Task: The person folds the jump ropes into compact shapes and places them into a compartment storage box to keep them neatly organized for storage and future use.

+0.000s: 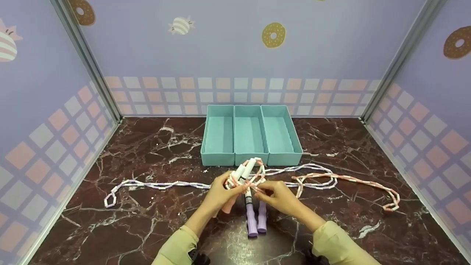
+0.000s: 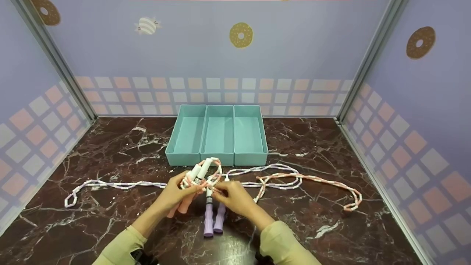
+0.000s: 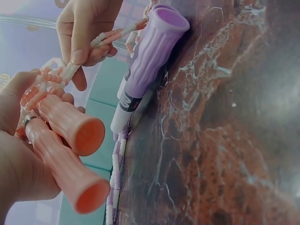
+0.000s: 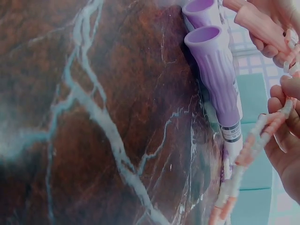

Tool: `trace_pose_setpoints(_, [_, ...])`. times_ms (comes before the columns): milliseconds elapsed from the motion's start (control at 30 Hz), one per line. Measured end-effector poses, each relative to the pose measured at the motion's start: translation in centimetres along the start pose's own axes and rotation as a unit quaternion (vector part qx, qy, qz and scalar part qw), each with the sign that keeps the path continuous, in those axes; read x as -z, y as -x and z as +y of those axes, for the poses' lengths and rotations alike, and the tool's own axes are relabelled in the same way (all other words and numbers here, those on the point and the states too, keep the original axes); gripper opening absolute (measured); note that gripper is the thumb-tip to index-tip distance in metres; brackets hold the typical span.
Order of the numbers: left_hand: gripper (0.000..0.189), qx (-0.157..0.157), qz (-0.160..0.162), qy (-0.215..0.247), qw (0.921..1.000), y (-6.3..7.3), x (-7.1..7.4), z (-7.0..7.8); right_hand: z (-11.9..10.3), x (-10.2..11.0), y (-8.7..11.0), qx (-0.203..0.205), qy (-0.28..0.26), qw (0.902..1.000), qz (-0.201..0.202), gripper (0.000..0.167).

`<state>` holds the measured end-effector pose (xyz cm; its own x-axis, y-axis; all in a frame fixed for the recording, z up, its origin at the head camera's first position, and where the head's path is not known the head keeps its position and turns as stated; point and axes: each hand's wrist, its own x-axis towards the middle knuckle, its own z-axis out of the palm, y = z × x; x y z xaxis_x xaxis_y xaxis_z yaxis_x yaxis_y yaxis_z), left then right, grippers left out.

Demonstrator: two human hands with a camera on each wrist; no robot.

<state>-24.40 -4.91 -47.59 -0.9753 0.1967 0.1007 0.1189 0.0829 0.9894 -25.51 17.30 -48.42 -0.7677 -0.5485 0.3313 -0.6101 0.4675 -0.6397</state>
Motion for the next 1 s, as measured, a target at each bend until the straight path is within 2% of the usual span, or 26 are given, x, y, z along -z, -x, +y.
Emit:
trace_pose_setpoints(233, [0.031,0.011,0.017,0.038,0.9991,-0.2,-0.1,0.1,-0.4,0.0,0.2,0.040,0.075,0.9964,0.000,0.006])
trace_pose_setpoints(367, [0.033,0.014,0.022,0.021,0.9994,-0.3,-0.3,0.0,-0.9,0.2,0.3,0.063,0.140,0.9882,-0.002,0.004])
trace_pose_setpoints(467, [0.034,0.012,0.027,-0.019,0.9994,-0.3,-0.4,-0.1,-1.2,0.3,0.4,0.084,0.189,0.9784,-0.001,0.005])
trace_pose_setpoints(567, [0.034,0.017,0.022,-0.030,0.9992,-0.3,-0.6,-0.2,-1.6,0.6,0.6,0.104,0.241,0.9648,0.002,0.010])
trace_pose_setpoints(800, [0.041,0.034,-0.015,0.023,0.9990,-0.1,-0.7,-0.2,-2.6,1.3,0.4,0.153,0.347,0.9252,0.023,0.014])
trace_pose_setpoints(900, [0.043,0.039,-0.025,0.019,0.9987,-0.1,-0.6,-0.2,-2.8,1.6,0.2,0.181,0.383,0.9052,0.030,0.016])
trace_pose_setpoints(1000, [0.044,0.045,-0.035,0.005,0.9984,-0.1,-0.5,-0.1,-3.0,2.0,-0.1,0.203,0.406,0.8906,0.025,0.016])
